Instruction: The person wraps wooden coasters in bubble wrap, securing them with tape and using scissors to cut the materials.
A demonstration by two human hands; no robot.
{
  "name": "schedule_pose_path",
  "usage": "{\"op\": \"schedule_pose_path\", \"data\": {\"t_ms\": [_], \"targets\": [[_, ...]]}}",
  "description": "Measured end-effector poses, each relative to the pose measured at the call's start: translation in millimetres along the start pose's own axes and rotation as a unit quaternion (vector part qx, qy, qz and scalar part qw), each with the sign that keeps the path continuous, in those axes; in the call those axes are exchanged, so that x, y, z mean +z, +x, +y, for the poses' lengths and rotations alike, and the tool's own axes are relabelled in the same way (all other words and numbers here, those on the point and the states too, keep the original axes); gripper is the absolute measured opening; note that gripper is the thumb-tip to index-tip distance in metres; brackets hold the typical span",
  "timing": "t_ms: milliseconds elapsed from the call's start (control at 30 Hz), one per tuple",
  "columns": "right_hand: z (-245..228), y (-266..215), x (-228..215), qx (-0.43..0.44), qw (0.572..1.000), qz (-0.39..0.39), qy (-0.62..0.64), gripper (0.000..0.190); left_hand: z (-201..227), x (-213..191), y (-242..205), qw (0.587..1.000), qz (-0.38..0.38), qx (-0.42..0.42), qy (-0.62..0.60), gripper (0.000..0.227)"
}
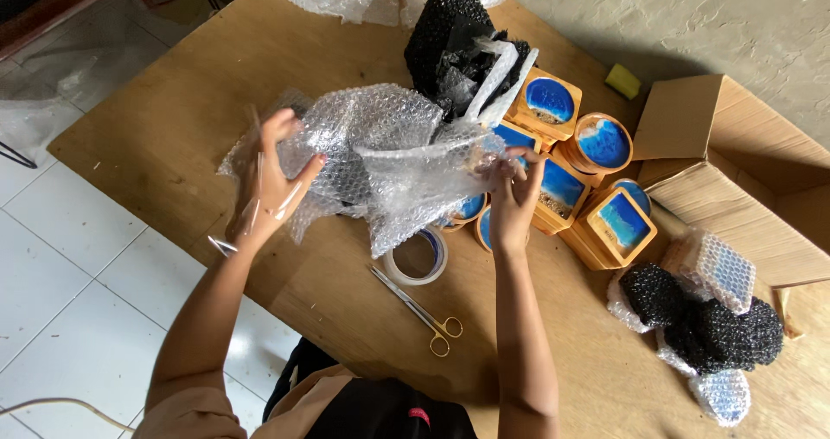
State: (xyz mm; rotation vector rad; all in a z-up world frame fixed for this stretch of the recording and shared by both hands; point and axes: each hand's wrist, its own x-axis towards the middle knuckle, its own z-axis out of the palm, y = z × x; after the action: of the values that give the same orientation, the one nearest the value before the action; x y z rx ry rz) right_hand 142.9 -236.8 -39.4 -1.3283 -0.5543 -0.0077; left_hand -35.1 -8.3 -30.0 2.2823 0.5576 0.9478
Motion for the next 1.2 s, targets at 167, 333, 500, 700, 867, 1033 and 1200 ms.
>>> {"op": "schedule_pose_path", "data": {"t_ms": [167, 333, 500, 700, 867, 1033, 1200], "targets": [[6, 7, -18, 0.015, 0.997, 0.051, -0.056, 0.015, 16, -9, 7, 0.998, -0.028, -0.034, -0.036, 0.046], [10, 23, -38, 0.019, 0.982, 0.179, 0.052, 0.011, -27, -2, 10, 0.997, 0.029, -0.007, 0.070, 0.042], [3, 35, -90, 0.022, 0.950, 0.283, 0.131, 0.011, -62, -10, 7, 0.992, 0.079, -0.029, 0.094, 0.046], [-15, 31, -99, 0.041, 0.952, 0.272, 0.138, 0.009, -14, -12, -1, 0.982, -0.054, -0.094, 0.153, 0.057], [-24, 24, -77, 0.017, 0.973, 0.230, 0.027, 0.017, 7, 21, 2, 0.980, -0.005, 0.178, 0.093, 0.051], [-30, 21, -68, 0.032, 0.978, 0.208, 0.012, 0.014, 52, 63, -16, 0.962, -0.155, 0.225, 0.012, 0.059], [-20, 27, -88, 0.032, 0.974, 0.222, 0.022, 0.014, 41, 89, -23, 0.953, -0.147, 0.264, 0.018, 0.036]]}}
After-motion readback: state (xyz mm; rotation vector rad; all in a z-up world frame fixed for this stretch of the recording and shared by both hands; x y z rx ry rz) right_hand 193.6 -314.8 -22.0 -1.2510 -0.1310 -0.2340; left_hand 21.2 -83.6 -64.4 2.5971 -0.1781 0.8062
